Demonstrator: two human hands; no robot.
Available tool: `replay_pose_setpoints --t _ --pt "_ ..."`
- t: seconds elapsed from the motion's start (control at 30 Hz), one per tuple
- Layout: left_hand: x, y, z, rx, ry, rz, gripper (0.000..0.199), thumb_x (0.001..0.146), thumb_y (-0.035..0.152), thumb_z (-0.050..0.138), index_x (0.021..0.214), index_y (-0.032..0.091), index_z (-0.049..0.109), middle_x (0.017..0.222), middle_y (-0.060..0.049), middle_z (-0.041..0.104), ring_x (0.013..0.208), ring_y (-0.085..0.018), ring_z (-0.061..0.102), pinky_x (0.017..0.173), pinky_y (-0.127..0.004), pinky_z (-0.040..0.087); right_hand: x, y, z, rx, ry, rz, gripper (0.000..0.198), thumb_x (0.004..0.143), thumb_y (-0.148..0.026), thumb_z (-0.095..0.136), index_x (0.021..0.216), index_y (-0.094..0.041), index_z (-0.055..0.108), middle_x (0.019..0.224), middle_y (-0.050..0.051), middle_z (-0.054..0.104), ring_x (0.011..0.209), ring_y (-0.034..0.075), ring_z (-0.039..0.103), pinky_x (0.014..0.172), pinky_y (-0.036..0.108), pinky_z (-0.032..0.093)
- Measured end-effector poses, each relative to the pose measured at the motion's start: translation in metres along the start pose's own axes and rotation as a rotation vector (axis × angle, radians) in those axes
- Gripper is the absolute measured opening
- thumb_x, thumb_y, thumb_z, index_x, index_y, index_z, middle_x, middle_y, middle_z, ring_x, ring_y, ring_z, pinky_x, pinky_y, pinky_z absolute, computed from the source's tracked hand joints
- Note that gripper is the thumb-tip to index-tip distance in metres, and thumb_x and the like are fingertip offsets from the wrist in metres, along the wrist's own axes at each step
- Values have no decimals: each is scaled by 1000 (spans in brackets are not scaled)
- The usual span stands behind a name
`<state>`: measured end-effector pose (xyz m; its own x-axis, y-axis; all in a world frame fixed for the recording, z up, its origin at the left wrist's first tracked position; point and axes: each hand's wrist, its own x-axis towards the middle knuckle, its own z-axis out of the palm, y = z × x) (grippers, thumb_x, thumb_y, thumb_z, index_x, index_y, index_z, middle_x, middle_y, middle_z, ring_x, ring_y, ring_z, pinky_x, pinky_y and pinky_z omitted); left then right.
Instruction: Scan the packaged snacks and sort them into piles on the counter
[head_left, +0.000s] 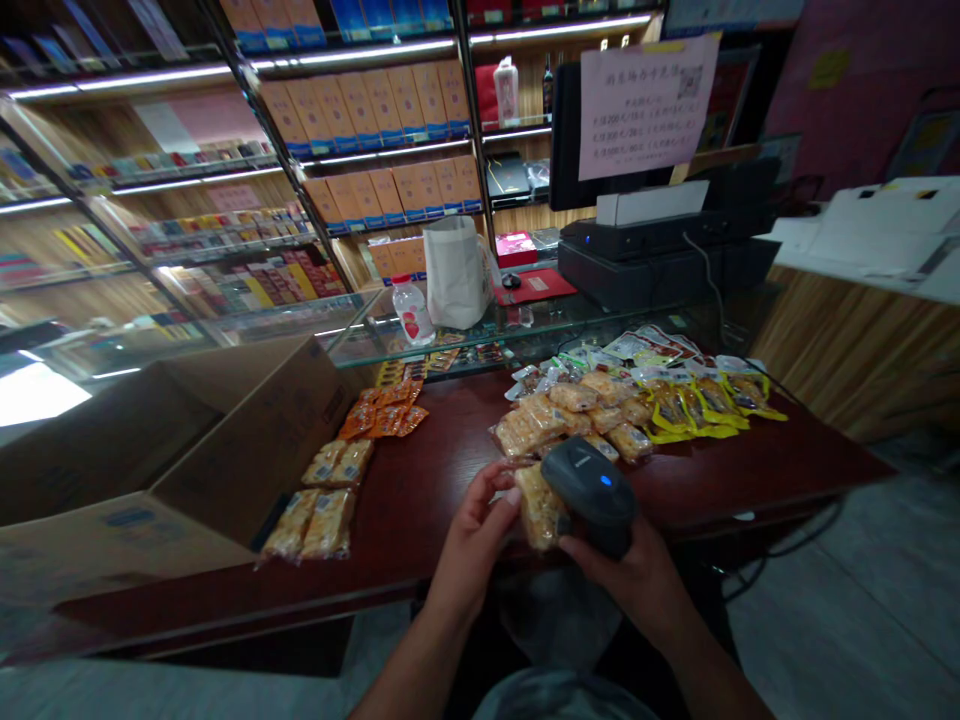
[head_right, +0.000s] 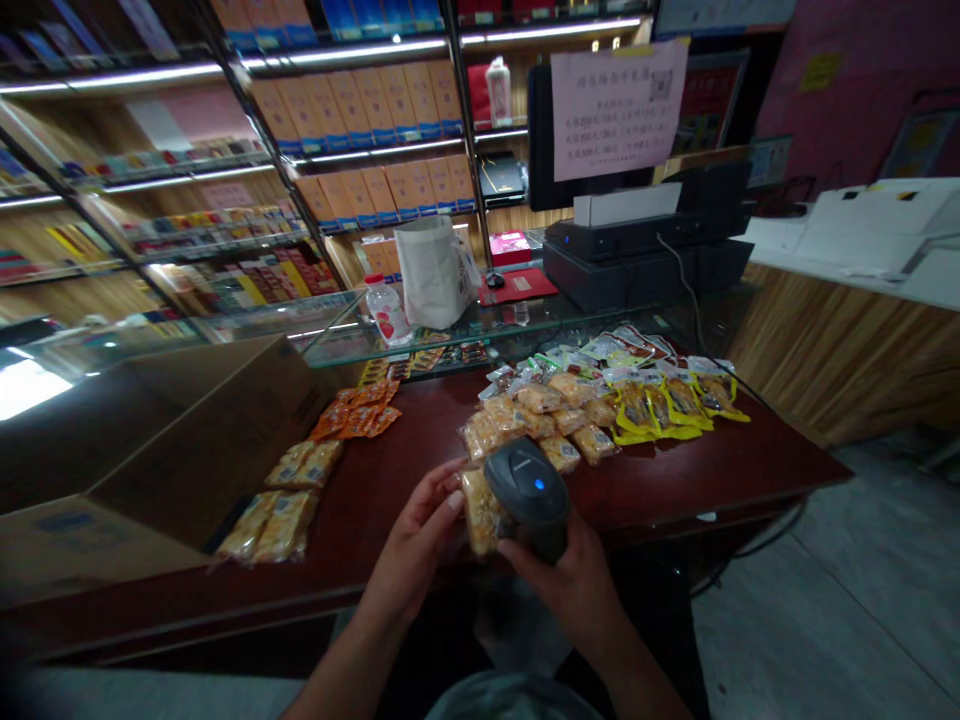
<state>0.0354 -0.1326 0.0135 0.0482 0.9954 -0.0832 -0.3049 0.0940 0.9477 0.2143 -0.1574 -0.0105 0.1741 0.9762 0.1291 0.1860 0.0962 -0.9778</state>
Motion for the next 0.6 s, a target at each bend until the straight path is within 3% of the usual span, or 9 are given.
replay_pose_setpoints --t 0.07,0.17,0.3,0.4,0.5,0.6 --pt "6 5 -6 64 -23 23 42 77 47 80 109 22 67 101 -4 68 87 -18 68 74 -29 58 0 0 -3 54 -50 -2 42 69 -44 81 101 -18 72 99 9 81 95 31 75 89 42 59" --pt "10 15 -13 156 -46 46 46 74 50 81 106 20 67 91 -4 70 73 -16 66 61 -25 57 0 -1 -5 113 -103 17 39 68 -41 83 99 -18 73 92 6 82 88 30 75 85 41 60" --pt "9 25 -17 237 -68 59 35 73 46 82 87 16 72 79 -4 72 68 -15 64 60 -24 56 0 -3 -5 113 -95 21 36 66 -41 84 93 -19 74 84 6 81 82 30 75 77 40 61" --pt "9 24 -17 237 -30 83 29 72 41 83 76 16 70 69 -3 70 63 -13 63 54 -20 52 1 -4 -5 97 -94 76 35 66 -43 84 90 -20 73 65 2 75 73 29 74 65 37 60" --pt "7 21 -17 219 -33 79 32 72 39 83 94 18 74 72 -2 70 61 -14 63 49 -21 51 1 -4 -4 73 -109 84 33 68 -44 82 89 -21 73 56 0 70 61 26 71 55 34 57" --pt "5 21 -14 236 -67 61 44 72 39 83 111 20 75 82 -3 73 60 -14 64 50 -23 54 1 -3 -3 91 -116 86 36 68 -44 82 94 -20 73 63 2 74 63 26 71 55 33 56"
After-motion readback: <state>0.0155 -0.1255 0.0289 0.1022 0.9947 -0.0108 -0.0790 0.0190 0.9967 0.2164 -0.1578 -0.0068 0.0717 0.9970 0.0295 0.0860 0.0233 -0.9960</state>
